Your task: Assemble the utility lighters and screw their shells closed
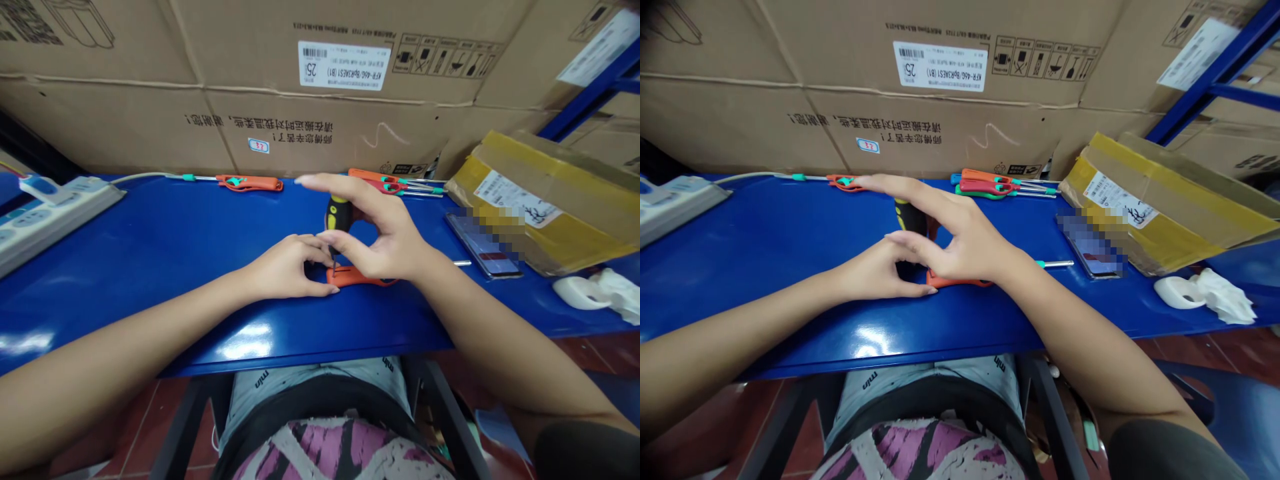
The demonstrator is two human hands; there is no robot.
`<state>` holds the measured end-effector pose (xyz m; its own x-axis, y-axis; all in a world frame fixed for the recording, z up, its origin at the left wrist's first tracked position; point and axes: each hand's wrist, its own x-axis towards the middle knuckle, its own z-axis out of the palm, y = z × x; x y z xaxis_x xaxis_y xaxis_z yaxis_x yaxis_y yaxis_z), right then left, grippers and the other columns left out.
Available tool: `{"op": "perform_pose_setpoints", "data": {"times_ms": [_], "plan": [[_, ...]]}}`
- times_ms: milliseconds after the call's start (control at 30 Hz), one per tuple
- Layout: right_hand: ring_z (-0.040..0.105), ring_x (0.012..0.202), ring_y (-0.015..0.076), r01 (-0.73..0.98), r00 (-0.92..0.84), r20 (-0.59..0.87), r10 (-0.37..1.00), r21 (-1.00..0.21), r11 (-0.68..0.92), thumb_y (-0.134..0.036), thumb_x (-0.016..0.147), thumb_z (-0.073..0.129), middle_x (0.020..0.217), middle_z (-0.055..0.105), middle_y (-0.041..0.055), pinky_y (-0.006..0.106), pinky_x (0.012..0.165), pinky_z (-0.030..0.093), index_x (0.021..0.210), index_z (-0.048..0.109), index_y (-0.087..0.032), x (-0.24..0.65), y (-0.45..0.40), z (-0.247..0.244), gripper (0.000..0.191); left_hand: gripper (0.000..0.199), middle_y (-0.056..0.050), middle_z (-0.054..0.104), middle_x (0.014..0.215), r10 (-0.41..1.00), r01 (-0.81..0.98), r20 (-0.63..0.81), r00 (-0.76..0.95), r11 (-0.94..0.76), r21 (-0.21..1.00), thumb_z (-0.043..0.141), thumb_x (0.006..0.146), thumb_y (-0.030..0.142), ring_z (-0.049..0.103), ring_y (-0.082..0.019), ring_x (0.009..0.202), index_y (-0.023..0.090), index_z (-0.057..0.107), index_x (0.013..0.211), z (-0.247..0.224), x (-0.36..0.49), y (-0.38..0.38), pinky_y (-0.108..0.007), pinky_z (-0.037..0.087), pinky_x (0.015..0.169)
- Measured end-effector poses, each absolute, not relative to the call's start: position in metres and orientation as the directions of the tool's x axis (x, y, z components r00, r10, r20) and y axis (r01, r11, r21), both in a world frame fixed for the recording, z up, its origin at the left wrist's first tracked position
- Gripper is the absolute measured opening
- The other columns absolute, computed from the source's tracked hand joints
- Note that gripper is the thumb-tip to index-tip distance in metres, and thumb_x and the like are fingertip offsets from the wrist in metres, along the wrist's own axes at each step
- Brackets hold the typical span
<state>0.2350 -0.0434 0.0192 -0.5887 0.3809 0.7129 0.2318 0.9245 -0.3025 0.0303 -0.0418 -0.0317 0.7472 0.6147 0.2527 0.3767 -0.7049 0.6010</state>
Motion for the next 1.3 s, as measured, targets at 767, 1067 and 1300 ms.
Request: {"op": "perform_pose_setpoints", "data": {"times_ms": [767, 1067, 1300], "plan": [[0.069, 0.093, 0.0191, 0.234, -0.499, 0.780, 0.378, -0.298, 0.925, -0.050, 0.099, 0.057, 0.104, 0.072, 0.0065, 0.038, 0.087, 0.060, 0.114, 0.066, -0.020, 0.2342, -0.0422, 0.0177, 0.034, 0.029, -0.006, 0.078, 0.102, 0.630, 0.374, 0.261, 0.731, -0.691, 0.619, 0.084, 0.076, 0.039, 0.071, -0.025, 0.097, 0.019, 0.080, 0.097, -0.0326, 0.0306, -0.0438, -0.037, 0.054, 0.092], [0.068, 0.099, 0.0196, 0.207, -0.538, 0.776, 0.330, -0.257, 0.944, -0.044, 0.105, 0.045, 0.107, 0.070, 0.0070, 0.042, 0.092, 0.058, 0.128, 0.062, -0.019, 0.2376, -0.0427, 0.0190, 0.038, 0.028, -0.006, 0.077, 0.100, 0.610, 0.344, 0.274, 0.744, -0.701, 0.625, 0.084, 0.076, 0.038, 0.071, -0.024, 0.096, 0.020, 0.080, 0.097, -0.0324, 0.0313, -0.0428, -0.035, 0.054, 0.091], [0.069, 0.098, 0.0187, 0.186, -0.562, 0.765, 0.314, -0.253, 0.949, -0.044, 0.108, 0.038, 0.114, 0.070, 0.0074, 0.043, 0.092, 0.058, 0.132, 0.060, -0.019, 0.2396, -0.0427, 0.0193, 0.041, 0.026, -0.005, 0.076, 0.099, 0.608, 0.343, 0.278, 0.744, -0.704, 0.622, 0.084, 0.077, 0.038, 0.070, -0.022, 0.094, 0.019, 0.080, 0.095, -0.0333, 0.0316, -0.0426, -0.034, 0.054, 0.089]]}}
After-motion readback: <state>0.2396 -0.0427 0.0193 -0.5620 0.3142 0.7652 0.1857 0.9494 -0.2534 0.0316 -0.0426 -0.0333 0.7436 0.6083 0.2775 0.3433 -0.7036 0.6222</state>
